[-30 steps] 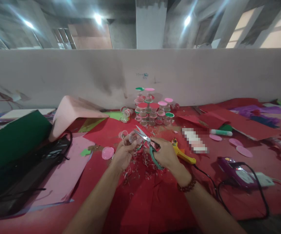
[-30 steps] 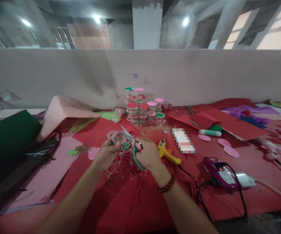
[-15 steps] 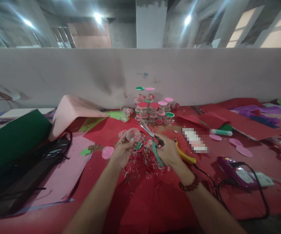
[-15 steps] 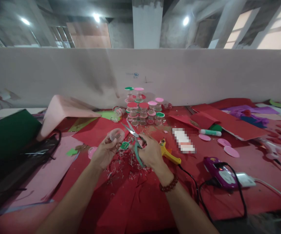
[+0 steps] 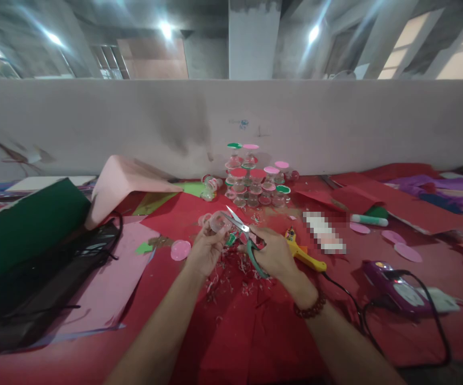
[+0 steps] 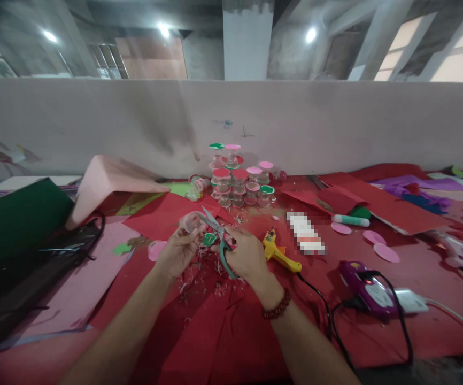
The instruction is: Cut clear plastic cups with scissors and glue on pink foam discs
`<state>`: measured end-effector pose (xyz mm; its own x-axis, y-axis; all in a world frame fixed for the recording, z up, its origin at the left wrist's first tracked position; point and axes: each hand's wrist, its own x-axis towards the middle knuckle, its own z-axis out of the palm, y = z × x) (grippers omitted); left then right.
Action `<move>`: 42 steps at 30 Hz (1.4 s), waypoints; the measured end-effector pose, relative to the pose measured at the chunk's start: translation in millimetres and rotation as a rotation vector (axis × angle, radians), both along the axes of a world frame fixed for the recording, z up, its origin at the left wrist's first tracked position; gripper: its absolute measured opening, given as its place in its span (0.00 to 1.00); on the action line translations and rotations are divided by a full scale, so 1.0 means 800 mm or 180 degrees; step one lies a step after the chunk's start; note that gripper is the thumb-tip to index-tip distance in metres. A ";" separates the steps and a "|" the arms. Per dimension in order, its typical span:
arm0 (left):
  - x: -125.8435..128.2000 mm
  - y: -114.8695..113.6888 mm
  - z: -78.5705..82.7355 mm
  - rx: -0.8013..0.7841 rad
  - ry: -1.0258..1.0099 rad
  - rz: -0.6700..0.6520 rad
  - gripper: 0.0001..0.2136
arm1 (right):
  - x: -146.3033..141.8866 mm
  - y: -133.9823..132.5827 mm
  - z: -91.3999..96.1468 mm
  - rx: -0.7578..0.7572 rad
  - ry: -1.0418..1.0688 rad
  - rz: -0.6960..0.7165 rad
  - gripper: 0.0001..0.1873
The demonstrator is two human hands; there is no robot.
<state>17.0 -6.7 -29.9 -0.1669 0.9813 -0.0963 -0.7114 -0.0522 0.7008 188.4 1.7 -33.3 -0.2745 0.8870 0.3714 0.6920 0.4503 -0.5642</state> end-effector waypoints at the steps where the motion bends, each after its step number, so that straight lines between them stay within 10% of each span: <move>1: 0.002 0.000 -0.001 -0.0014 0.0004 -0.0015 0.18 | 0.000 0.000 0.000 -0.0031 0.0051 0.0029 0.18; 17: 0.003 -0.001 -0.001 0.0019 0.0175 -0.0100 0.20 | 0.000 -0.005 0.007 -0.0282 0.0316 0.0352 0.11; 22: 0.001 -0.001 0.001 0.0072 0.0069 -0.0077 0.19 | 0.006 -0.001 0.013 -0.0218 0.0229 -0.0167 0.11; 42: -0.001 -0.004 -0.001 0.0199 0.0954 -0.0148 0.19 | -0.010 -0.012 -0.008 -0.0229 -0.1069 -0.0190 0.19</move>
